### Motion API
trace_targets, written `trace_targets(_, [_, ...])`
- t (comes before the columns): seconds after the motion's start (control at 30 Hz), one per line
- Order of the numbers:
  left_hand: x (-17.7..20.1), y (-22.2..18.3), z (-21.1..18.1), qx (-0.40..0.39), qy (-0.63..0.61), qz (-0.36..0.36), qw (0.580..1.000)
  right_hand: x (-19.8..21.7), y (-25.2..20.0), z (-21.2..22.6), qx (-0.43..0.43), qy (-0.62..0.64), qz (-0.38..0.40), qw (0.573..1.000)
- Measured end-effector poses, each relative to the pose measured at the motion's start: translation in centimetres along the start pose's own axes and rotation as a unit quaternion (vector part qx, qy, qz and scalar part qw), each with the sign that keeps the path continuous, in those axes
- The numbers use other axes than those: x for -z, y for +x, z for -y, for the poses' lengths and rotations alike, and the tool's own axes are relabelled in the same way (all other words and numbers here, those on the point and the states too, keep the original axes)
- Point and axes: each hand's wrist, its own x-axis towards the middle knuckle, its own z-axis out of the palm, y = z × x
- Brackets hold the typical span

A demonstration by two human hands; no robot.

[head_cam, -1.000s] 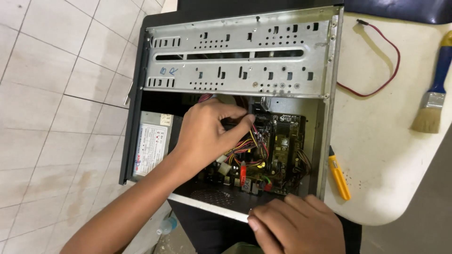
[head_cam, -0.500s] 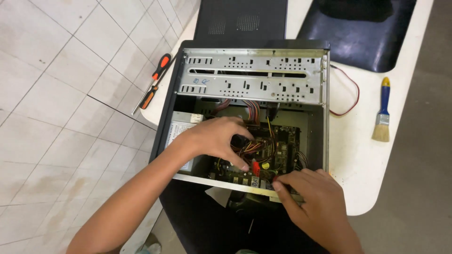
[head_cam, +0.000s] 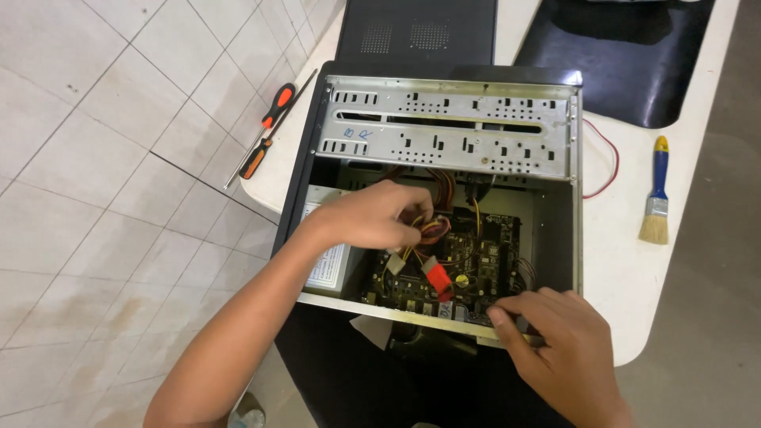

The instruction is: Disassembling a desktop computer by disconnecting internal power and data cables and using a screwdriver.

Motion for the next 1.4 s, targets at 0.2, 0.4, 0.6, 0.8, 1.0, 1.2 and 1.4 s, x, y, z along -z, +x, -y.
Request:
trace_targets(0.2, [0.8,1.3,3.0,-0.131,-0.2,0.0,0.971,2.8,2.5,3.1,-0.312,0.122,0.099,0.937])
trace_targets(0.4, [1.0,1.7,3.6,-0.17,-0.218,-0.074,0.958,2.5,8.4,1.9,0.07,0.067,0.173,0.98])
trace_targets(0.6, [0.7,0.8,3.0,-0.187,-0.245,-0.098,0.946,1.3,10.6,1.3,0.073,0.005,0.293,0.953])
trace_targets(0.8, [0.3,1.4,3.4,-0.223,-0.284,-0.109,0.926,-0.1,10.0,-0.8,0.084,-0.008,0.19,0.978])
trace_targets(1.0, [0.5,1.4,3.0,-0.2,-0.248,-0.118,0.941,0.0,9.6,-0.3,0.072,0.025,0.151,0.986])
trace_targets(1.2, [1.0,1.1,3.6,-0.197,-0.237,-0.183,0.934,0.6,9.4,0.2,0.016,0.049,0.162,0.985])
trace_targets(1.4, [0.9,-0.1,2.9,-0.179,-0.032,-0.41,0.893,1.5,10.2,2.0,-0.124,0.037,0.188,0.974])
